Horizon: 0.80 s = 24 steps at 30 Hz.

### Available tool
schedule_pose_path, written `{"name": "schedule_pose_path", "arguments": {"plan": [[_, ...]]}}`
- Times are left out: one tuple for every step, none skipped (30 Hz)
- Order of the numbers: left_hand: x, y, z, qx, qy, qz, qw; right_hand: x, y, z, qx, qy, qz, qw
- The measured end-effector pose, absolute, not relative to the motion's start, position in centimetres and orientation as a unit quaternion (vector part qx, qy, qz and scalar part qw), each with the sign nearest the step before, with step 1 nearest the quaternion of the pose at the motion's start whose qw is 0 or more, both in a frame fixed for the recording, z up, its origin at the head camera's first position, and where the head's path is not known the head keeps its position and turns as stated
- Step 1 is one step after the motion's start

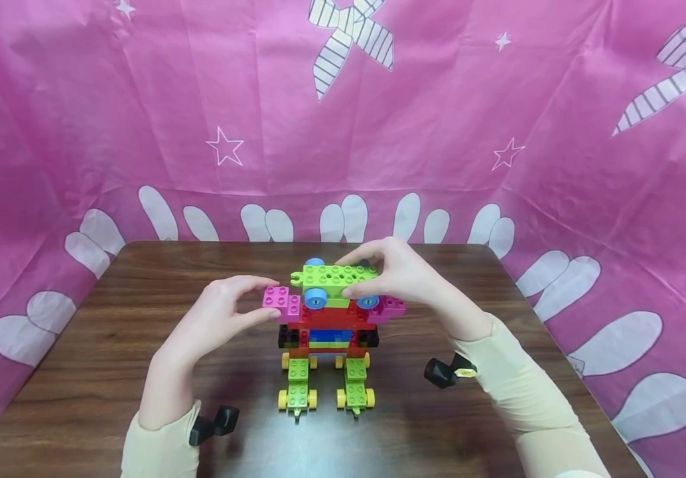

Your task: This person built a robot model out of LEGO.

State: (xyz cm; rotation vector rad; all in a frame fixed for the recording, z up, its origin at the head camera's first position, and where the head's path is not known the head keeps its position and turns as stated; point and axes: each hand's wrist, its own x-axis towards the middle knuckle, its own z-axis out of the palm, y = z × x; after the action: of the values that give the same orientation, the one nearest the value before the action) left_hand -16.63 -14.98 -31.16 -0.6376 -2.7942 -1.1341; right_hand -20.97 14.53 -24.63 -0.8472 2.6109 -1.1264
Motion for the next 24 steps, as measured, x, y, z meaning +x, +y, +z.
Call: {"name": "schedule_pose_path", "arguments": {"plan": [[-16.63, -14.95, -31.14, -0.207, -0.906, -0.367, 0.03, -20.94, 14.51, -24.64, -0.285, 0.877, -0.376, 0.087], [-16.63, -14.93, -31.12, -0.207, -0.907, -0.366, 0.031, -20.9, 14.5, -24.65, -0.285, 0.877, -0.376, 0.087], [-16.62, -14.91, -31.11, -0.207, -0.907, -0.366, 0.031, -20.87, 14.48, -24.65, -0.285, 0.878, -0.376, 0.087], [-16.62, -14.89, -31.1, -0.208, -0.907, -0.366, 0.032, -20.85, 14.46, -24.65, -0.285, 0.877, -0.376, 0.087], [-16.61, -14.88, -31.1, -0.207, -0.907, -0.366, 0.031, -20.84, 14.44, -24.68, -0.286, 0.877, -0.376, 0.087], [-16.61, -14.87, -31.1, -0.206, -0.906, -0.367, 0.03, -20.83, 14.42, -24.68, -0.287, 0.877, -0.376, 0.087], [-16.6, -14.86, -31.1, -0.206, -0.906, -0.369, 0.029, -20.82, 14.41, -24.71, -0.289, 0.877, -0.375, 0.087], [-16.6, -14.85, -31.12, -0.205, -0.906, -0.369, 0.028, -20.81, 14.41, -24.73, -0.291, 0.876, -0.374, 0.087], [-16.6, -14.84, -31.13, -0.205, -0.906, -0.37, 0.027, -20.8, 14.4, -24.76, -0.292, 0.876, -0.373, 0.087], [-16.59, -14.84, -31.15, -0.204, -0.906, -0.371, 0.026, -20.79, 14.41, -24.79, -0.294, 0.876, -0.373, 0.086], [-16.59, -14.83, -31.16, -0.204, -0.906, -0.371, 0.025, -20.78, 14.41, -24.82, -0.294, 0.876, -0.373, 0.085], [-16.59, -14.82, -31.17, -0.204, -0.906, -0.37, 0.026, -20.76, 14.42, -24.83, -0.295, 0.876, -0.372, 0.085], [-16.59, -14.8, -31.18, -0.204, -0.906, -0.37, 0.026, -20.75, 14.43, -24.86, -0.296, 0.876, -0.372, 0.085], [-16.59, -14.8, -31.19, -0.205, -0.906, -0.369, 0.027, -20.75, 14.43, -24.9, -0.295, 0.876, -0.372, 0.085], [-16.59, -14.79, -31.2, -0.205, -0.906, -0.368, 0.028, -20.75, 14.42, -24.94, -0.294, 0.876, -0.372, 0.085], [-16.6, -14.79, -31.2, -0.206, -0.906, -0.368, 0.03, -20.74, 14.41, -24.96, -0.293, 0.877, -0.371, 0.086], [-16.58, -14.79, -31.19, -0.206, -0.907, -0.367, 0.03, -20.73, 14.39, -24.98, -0.294, 0.877, -0.37, 0.085], [-16.57, -14.78, -31.18, -0.206, -0.907, -0.367, 0.031, -20.73, 14.36, -25.01, -0.294, 0.878, -0.369, 0.085], [-16.56, -14.79, -31.17, -0.206, -0.907, -0.366, 0.031, -20.74, 14.34, -25.04, -0.293, 0.878, -0.369, 0.085], [-16.55, -14.79, -31.16, -0.205, -0.907, -0.366, 0.031, -20.74, 14.31, -25.07, -0.292, 0.879, -0.367, 0.084], [-16.54, -14.79, -31.15, -0.205, -0.907, -0.366, 0.032, -20.72, 14.28, -25.09, -0.291, 0.88, -0.367, 0.083], [-16.52, -14.78, -31.13, -0.204, -0.907, -0.366, 0.031, -20.7, 14.27, -25.1, -0.29, 0.88, -0.366, 0.083], [-16.5, -14.76, -31.11, -0.203, -0.908, -0.366, 0.031, -20.68, 14.27, -25.13, -0.29, 0.881, -0.365, 0.082], [-16.49, -14.75, -31.1, -0.204, -0.907, -0.366, 0.032, -20.65, 14.26, -25.13, -0.289, 0.882, -0.364, 0.082]]}}
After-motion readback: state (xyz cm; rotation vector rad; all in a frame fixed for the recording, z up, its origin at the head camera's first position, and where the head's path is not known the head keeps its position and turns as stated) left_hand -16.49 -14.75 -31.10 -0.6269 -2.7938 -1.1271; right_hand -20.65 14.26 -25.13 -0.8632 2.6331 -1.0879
